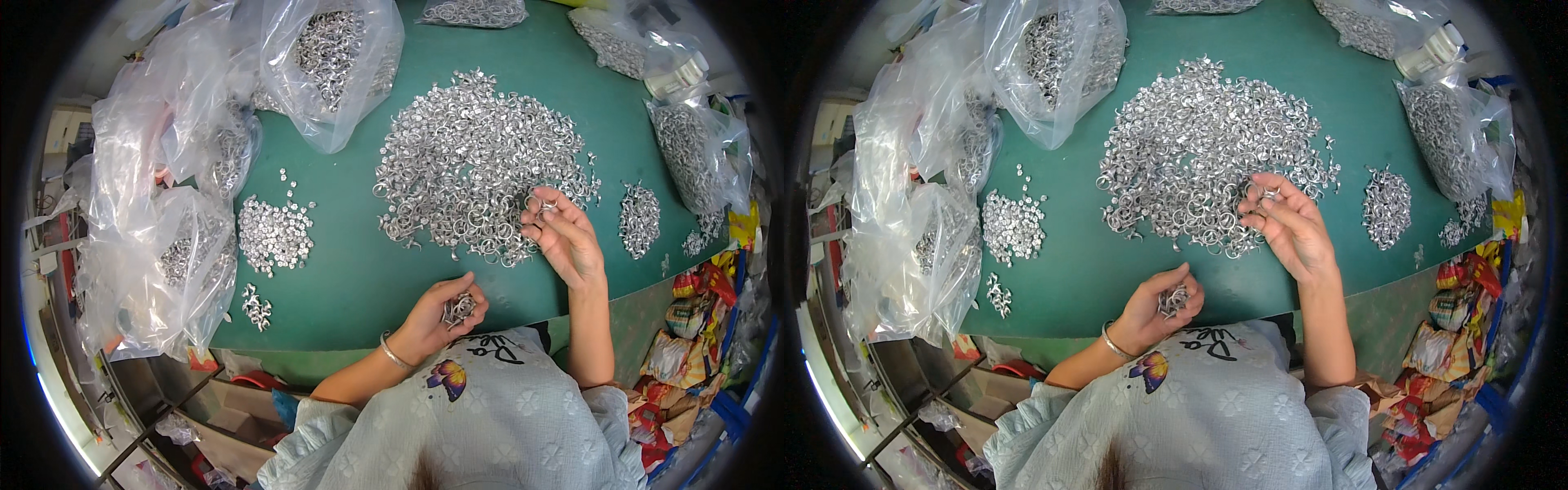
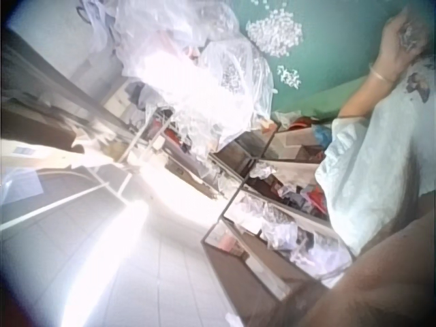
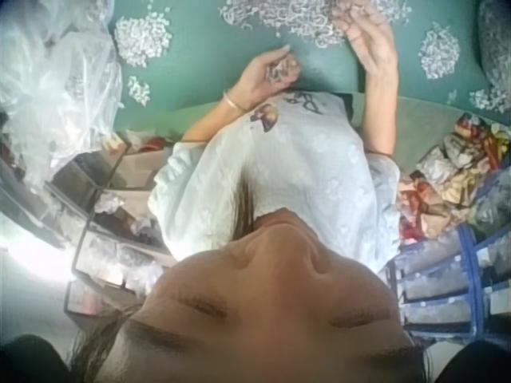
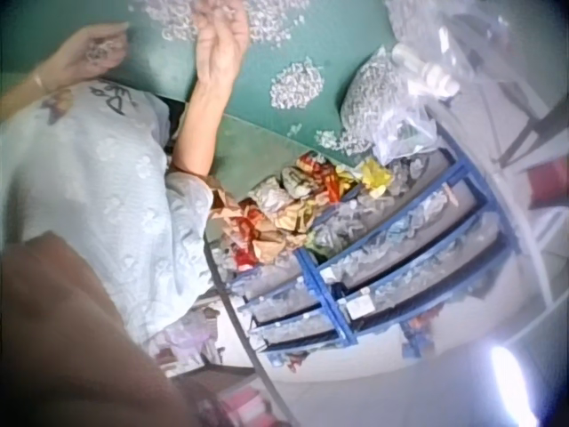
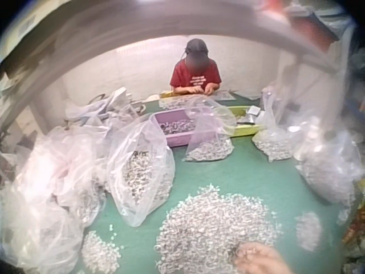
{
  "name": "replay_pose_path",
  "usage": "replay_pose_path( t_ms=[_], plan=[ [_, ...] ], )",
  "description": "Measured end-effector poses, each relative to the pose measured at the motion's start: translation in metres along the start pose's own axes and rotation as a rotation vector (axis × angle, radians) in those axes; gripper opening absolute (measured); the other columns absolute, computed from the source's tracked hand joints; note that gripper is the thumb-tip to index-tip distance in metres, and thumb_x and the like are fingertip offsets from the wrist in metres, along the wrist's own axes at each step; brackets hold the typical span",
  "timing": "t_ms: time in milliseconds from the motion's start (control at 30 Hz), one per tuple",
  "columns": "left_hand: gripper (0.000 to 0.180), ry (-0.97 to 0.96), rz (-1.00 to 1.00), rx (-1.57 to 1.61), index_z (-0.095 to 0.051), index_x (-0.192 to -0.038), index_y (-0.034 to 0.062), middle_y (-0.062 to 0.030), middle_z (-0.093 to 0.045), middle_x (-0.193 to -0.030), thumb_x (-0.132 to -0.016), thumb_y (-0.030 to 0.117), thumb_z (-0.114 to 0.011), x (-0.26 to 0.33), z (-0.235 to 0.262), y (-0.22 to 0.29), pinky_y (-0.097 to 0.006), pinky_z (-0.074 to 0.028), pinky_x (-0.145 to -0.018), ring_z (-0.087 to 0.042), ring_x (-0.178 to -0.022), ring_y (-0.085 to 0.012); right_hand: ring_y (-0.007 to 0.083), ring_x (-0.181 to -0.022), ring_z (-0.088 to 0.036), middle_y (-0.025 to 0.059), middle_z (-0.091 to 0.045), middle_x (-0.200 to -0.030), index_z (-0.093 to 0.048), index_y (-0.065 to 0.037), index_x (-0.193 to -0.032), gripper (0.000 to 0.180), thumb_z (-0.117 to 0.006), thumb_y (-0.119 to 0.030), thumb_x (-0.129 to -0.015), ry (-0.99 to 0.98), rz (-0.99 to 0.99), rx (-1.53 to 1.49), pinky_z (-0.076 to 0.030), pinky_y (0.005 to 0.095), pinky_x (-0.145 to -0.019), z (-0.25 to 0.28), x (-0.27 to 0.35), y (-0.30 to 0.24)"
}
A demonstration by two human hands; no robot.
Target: The person sorts small metal decorative charms by hand, grouping them into piles on a green work surface and occasionally placing them into small plastic bags.
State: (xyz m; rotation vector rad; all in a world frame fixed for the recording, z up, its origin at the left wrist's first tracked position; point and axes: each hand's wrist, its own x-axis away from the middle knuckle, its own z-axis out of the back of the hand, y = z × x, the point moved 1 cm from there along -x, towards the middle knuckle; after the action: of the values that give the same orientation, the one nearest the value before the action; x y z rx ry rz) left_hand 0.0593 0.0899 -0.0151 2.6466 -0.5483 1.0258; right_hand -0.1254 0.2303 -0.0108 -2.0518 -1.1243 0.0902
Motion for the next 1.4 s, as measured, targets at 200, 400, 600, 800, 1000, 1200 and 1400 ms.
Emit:
replay_pose_path(
  t_ms=[200, 400, 600, 800, 1000, 1200, 1400],
  plan=[
    [0.036, 0.004, 0.007, 0.01, -0.059, -0.08, 0.0029, -0.0107, -0.053, -0.071, -0.1, 0.03, -0.047, 0.0, -0.003, 0.0, -0.022, -0.036, -0.044, -0.044, -0.055, -0.0139, 0.0176, -0.086, -0.062, 0.0094, -0.061, -0.096, -0.05, 0.001, -0.125, 0.035, -0.055, 0.001, -0.09, 0.059, -0.005, 0.18, -0.051, 0.0275, -0.075, -0.004, 0.003, 0.002],
    [0.036, -0.039, -0.001, 0.006, -0.059, -0.081, 0.0025, -0.0107, -0.053, -0.071, -0.099, 0.031, -0.047, -0.001, -0.004, -0.001, -0.022, -0.036, -0.044, -0.044, -0.054, -0.0136, 0.0123, -0.069, -0.059, 0.0084, -0.062, -0.094, -0.045, -0.002, -0.133, 0.049, -0.056, 0.009, -0.086, 0.215, 0.217, 0.784, -0.047, 0.0236, -0.062, -0.017, 0.002, 0.001],
    [0.034, -0.076, -0.004, -0.006, -0.06, -0.087, 0.0018, -0.0092, -0.055, -0.074, -0.099, 0.031, -0.048, 0.0, -0.001, -0.001, -0.021, -0.036, -0.046, -0.045, -0.057, -0.0127, 0.0254, -0.081, -0.06, 0.0146, -0.062, -0.101, -0.048, -0.002, -0.13, 0.052, -0.06, 0.008, -0.081, 0.212, 0.31, 1.487, -0.05, 0.0344, -0.072, -0.048, 0.004, -0.015],
    [0.031, 0.015, -0.12, 0.02, -0.062, -0.098, 0.0012, -0.0058, -0.055, -0.077, -0.099, 0.03, -0.051, 0.01, -0.015, 0.005, -0.019, -0.034, -0.047, -0.046, -0.061, -0.012, 0.0337, -0.091, -0.057, 0.0151, -0.062, -0.102, -0.063, 0.0, -0.106, 0.027, -0.065, -0.002, -0.08, 0.101, 0.556, 1.785, -0.047, 0.0419, -0.081, -0.058, 0.003, -0.008],
    [0.028, -0.156, -0.236, 0.071, -0.063, -0.105, 0.0024, -0.0034, -0.055, -0.075, -0.098, 0.027, -0.053, 0.016, 0.017, 0.004, -0.018, -0.028, -0.041, -0.045, -0.055, -0.0078, 0.028, -0.093, -0.053, 0.0091, -0.059, -0.098, -0.065, -0.003, -0.1, 0.024, -0.069, -0.007, -0.077, -0.171, 0.746, 1.684, -0.043, 0.0386, -0.08, -0.089, -0.045, 0.044],
    [0.017, 0.521, -0.983, -0.813, -0.067, -0.1, -0.001, -0.007, -0.061, -0.07, -0.092, 0.013, -0.061, 0.027, 0.034, 0.041, -0.026, -0.039, -0.046, -0.049, -0.053, -0.0103, 0.0244, -0.087, -0.056, 0.0048, -0.061, -0.089, -0.067, -0.004, -0.095, 0.018, -0.069, -0.004, -0.076, -0.125, 0.766, 1.589, -0.042, 0.0372, -0.076, -0.079, -0.051, 0.049],
    [0.019, 0.783, -1.248, -1.304, -0.067, -0.102, 0.0002, -0.0156, -0.066, -0.082, -0.085, 0.009, -0.067, 0.027, 0.038, 0.07, -0.034, -0.048, -0.055, -0.061, -0.059, -0.0261, 0.0288, -0.087, -0.055, 0.0106, -0.059, -0.09, -0.067, -0.002, -0.097, 0.024, -0.058, 0.008, -0.077, 0.025, 0.294, 1.464, -0.045, 0.0384, -0.079, -0.067, -0.039, 0.032]
  ],
)
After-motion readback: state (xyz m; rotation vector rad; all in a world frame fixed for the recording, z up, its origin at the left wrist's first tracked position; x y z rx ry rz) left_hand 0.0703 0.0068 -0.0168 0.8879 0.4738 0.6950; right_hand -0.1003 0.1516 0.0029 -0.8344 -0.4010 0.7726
